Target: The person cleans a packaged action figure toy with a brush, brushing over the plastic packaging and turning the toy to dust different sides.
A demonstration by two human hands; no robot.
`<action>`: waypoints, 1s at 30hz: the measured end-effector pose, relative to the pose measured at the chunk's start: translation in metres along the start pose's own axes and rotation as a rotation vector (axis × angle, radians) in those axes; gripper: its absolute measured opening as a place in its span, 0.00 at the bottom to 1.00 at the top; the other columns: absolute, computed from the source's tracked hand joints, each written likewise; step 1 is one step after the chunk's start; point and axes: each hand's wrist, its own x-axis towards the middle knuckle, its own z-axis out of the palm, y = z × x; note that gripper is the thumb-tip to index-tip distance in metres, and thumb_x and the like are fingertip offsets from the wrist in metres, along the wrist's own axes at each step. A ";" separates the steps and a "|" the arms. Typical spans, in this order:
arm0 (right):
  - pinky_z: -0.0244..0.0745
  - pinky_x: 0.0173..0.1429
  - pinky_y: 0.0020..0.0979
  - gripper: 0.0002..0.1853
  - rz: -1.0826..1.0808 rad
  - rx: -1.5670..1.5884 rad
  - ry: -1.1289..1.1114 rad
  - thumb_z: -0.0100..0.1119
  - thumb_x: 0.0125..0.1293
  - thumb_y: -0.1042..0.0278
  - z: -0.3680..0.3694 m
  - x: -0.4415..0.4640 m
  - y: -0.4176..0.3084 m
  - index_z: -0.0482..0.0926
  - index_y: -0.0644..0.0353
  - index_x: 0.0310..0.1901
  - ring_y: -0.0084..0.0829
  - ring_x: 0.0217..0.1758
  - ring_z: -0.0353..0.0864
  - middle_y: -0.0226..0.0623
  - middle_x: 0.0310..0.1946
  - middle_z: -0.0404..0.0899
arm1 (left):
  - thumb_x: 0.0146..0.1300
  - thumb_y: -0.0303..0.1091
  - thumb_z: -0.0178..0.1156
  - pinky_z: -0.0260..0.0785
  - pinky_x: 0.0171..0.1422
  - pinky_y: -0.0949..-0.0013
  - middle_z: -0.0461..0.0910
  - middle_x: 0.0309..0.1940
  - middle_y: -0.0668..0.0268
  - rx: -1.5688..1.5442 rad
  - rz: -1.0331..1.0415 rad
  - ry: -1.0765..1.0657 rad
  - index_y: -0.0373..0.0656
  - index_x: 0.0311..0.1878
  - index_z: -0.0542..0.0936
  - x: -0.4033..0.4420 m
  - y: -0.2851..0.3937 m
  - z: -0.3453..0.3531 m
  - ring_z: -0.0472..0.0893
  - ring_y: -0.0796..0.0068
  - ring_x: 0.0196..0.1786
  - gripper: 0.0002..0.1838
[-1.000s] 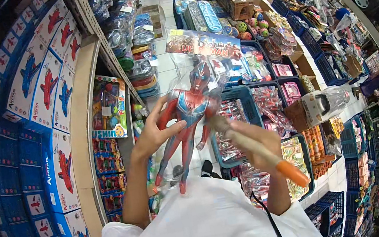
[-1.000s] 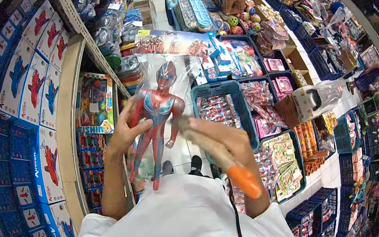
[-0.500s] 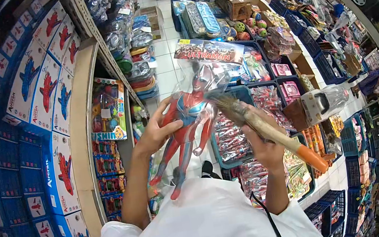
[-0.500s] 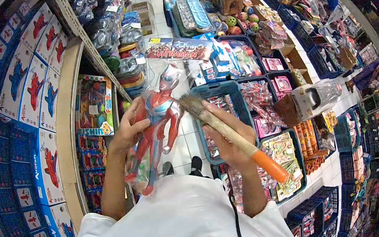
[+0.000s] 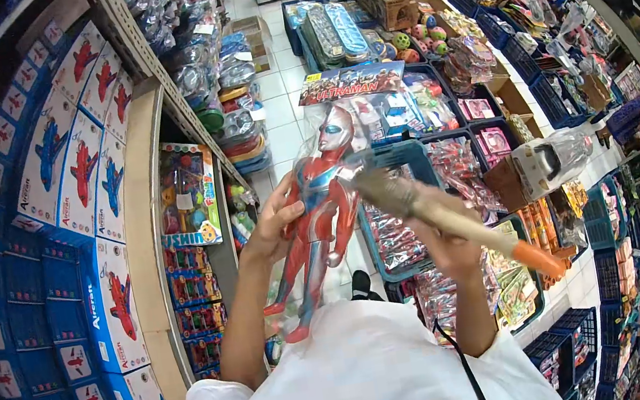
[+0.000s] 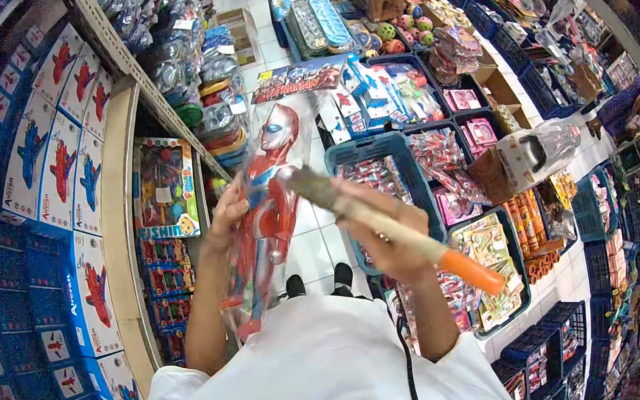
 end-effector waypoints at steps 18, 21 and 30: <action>0.82 0.55 0.32 0.23 -0.112 0.190 -0.221 0.71 0.55 0.82 0.013 0.001 0.009 0.78 0.69 0.54 0.36 0.48 0.86 0.53 0.51 0.83 | 0.67 0.53 0.59 0.76 0.61 0.59 0.68 0.65 0.48 -0.710 0.089 -0.267 0.39 0.75 0.57 0.022 -0.054 0.011 0.75 0.57 0.61 0.41; 0.75 0.62 0.30 0.24 -0.006 0.212 0.196 0.66 0.62 0.83 0.029 0.001 0.021 0.73 0.68 0.60 0.32 0.56 0.79 0.44 0.55 0.79 | 0.68 0.51 0.58 0.80 0.55 0.57 0.69 0.64 0.48 -1.128 -0.110 -0.386 0.42 0.76 0.57 0.019 -0.054 0.019 0.74 0.58 0.61 0.39; 0.77 0.62 0.34 0.24 0.063 0.104 -0.280 0.70 0.57 0.80 -0.001 -0.014 0.005 0.77 0.69 0.57 0.33 0.55 0.82 0.49 0.53 0.82 | 0.74 0.45 0.52 0.82 0.50 0.62 0.82 0.49 0.58 -0.509 -0.073 0.115 0.46 0.73 0.62 0.008 -0.026 0.013 0.84 0.69 0.49 0.28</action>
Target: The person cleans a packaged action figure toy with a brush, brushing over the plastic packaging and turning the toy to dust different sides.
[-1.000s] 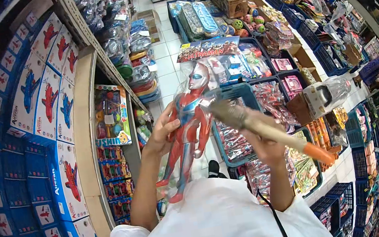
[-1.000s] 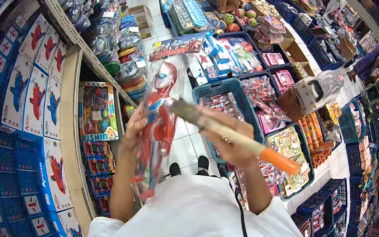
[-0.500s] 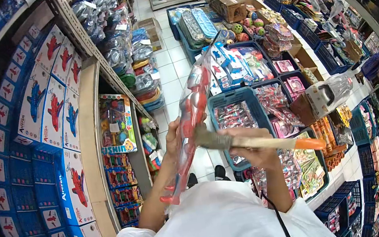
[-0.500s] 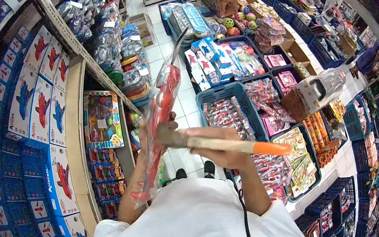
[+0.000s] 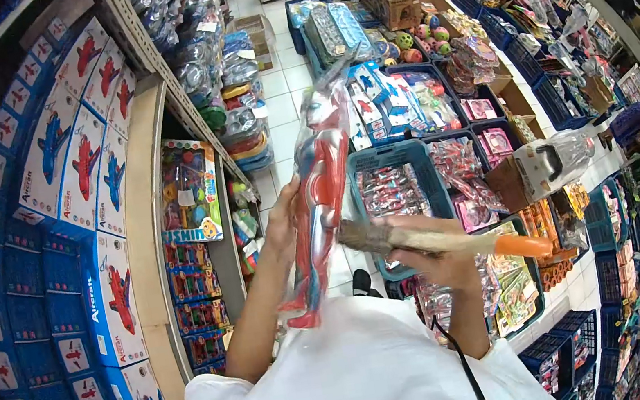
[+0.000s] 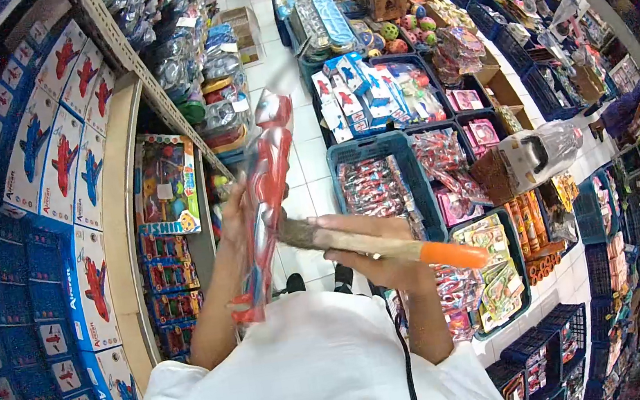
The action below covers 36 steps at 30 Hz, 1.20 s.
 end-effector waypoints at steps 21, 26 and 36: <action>0.74 0.62 0.40 0.28 -0.171 -0.559 -0.150 0.63 0.47 0.77 -0.006 0.039 -0.019 0.83 0.54 0.55 0.40 0.60 0.80 0.34 0.56 0.83 | 0.62 0.35 0.69 0.70 0.65 0.67 0.76 0.59 0.61 0.794 0.273 0.183 0.40 0.73 0.61 -0.031 0.021 0.031 0.76 0.72 0.61 0.39; 0.74 0.61 0.39 0.27 -0.153 -0.406 -0.572 0.65 0.48 0.75 -0.011 0.038 -0.022 0.84 0.52 0.55 0.38 0.60 0.80 0.32 0.56 0.83 | 0.63 0.35 0.69 0.68 0.67 0.66 0.75 0.60 0.61 0.883 0.318 0.196 0.39 0.72 0.62 -0.038 0.025 0.044 0.74 0.71 0.64 0.38; 0.74 0.59 0.40 0.24 -0.243 -0.440 -0.668 0.70 0.54 0.63 -0.008 0.041 -0.026 0.84 0.51 0.55 0.40 0.59 0.80 0.33 0.57 0.82 | 0.62 0.34 0.70 0.65 0.70 0.67 0.72 0.64 0.60 0.954 0.333 0.147 0.37 0.73 0.61 -0.038 0.033 0.063 0.74 0.73 0.64 0.39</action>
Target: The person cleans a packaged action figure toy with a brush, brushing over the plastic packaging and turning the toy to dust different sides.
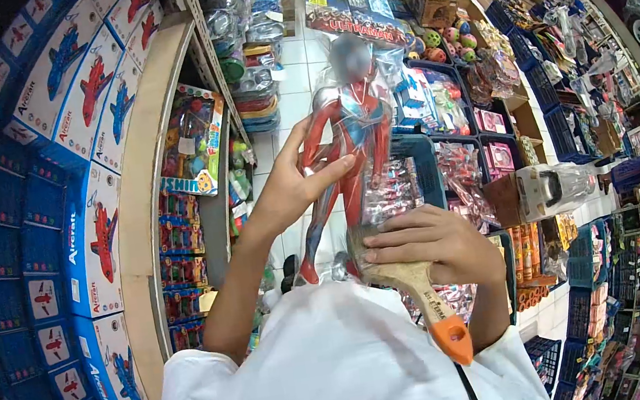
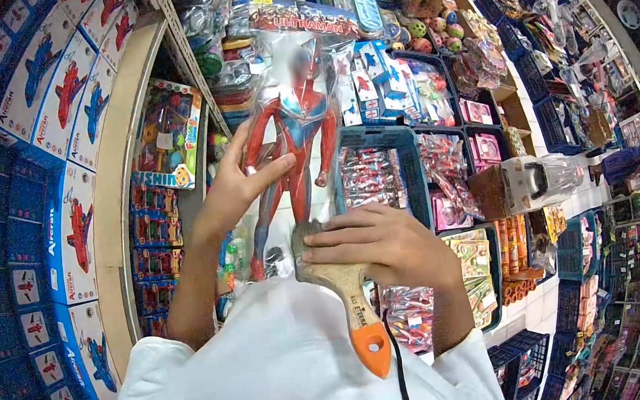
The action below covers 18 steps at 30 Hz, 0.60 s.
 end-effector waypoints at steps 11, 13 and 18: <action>0.71 0.63 0.40 0.25 0.056 -0.230 0.191 0.62 0.52 0.70 0.007 0.004 -0.010 0.84 0.46 0.55 0.36 0.62 0.77 0.28 0.59 0.81 | 0.63 0.33 0.69 0.69 0.65 0.69 0.73 0.61 0.60 0.064 0.055 -0.049 0.37 0.72 0.61 0.008 0.001 0.007 0.77 0.75 0.59 0.38; 0.71 0.63 0.40 0.25 0.074 -0.254 0.131 0.60 0.53 0.72 0.008 0.002 -0.013 0.84 0.45 0.56 0.35 0.62 0.78 0.26 0.59 0.81 | 0.63 0.33 0.69 0.71 0.64 0.68 0.75 0.59 0.60 0.032 0.051 -0.040 0.37 0.71 0.62 0.010 -0.001 0.006 0.78 0.74 0.59 0.37; 0.71 0.62 0.40 0.27 0.049 -0.121 0.157 0.60 0.52 0.71 0.011 -0.007 -0.015 0.83 0.44 0.57 0.35 0.62 0.78 0.25 0.59 0.80 | 0.64 0.34 0.68 0.72 0.63 0.67 0.78 0.55 0.60 -0.009 0.042 0.010 0.38 0.69 0.64 0.012 -0.002 0.003 0.79 0.72 0.58 0.34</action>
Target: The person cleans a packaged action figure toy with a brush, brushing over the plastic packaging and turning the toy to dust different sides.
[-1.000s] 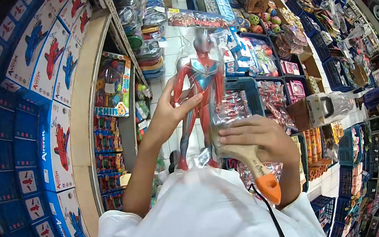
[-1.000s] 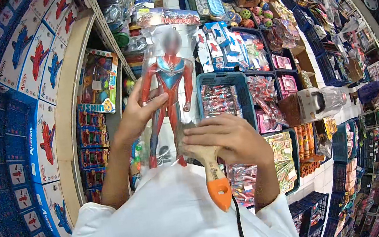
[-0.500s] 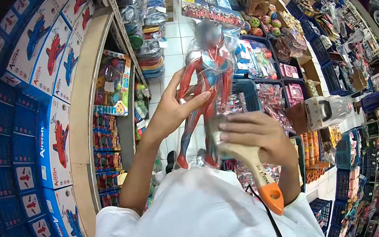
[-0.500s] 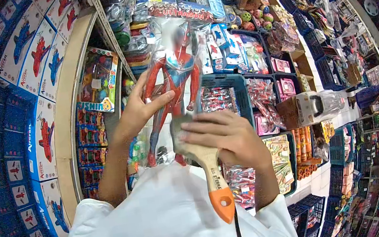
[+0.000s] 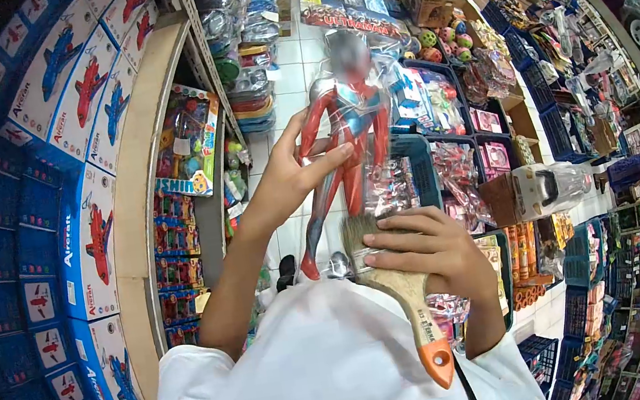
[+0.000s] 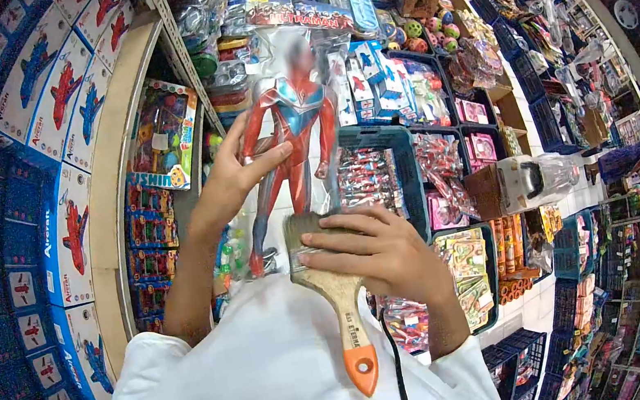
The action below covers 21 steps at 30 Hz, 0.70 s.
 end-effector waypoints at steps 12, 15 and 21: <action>0.71 0.63 0.41 0.24 -0.009 -0.038 0.015 0.62 0.55 0.70 0.010 0.007 0.005 0.83 0.42 0.56 0.34 0.61 0.78 0.24 0.59 0.80 | 0.63 0.34 0.68 0.70 0.66 0.67 0.75 0.62 0.60 -0.041 -0.122 0.004 0.39 0.74 0.61 0.005 -0.005 -0.008 0.79 0.71 0.60 0.39; 0.71 0.62 0.41 0.24 -0.012 0.037 0.035 0.64 0.55 0.68 0.002 0.006 0.007 0.83 0.43 0.56 0.34 0.61 0.78 0.25 0.59 0.81 | 0.63 0.34 0.69 0.69 0.67 0.67 0.74 0.63 0.60 -0.031 -0.139 -0.013 0.38 0.74 0.60 0.004 -0.007 -0.008 0.78 0.71 0.61 0.40; 0.75 0.58 0.39 0.21 0.052 -0.050 0.132 0.70 0.55 0.63 -0.015 0.014 0.014 0.85 0.53 0.52 0.38 0.59 0.81 0.34 0.55 0.84 | 0.62 0.32 0.69 0.69 0.67 0.67 0.73 0.63 0.60 -0.084 -0.072 -0.020 0.38 0.74 0.61 0.001 -0.001 -0.001 0.77 0.71 0.62 0.39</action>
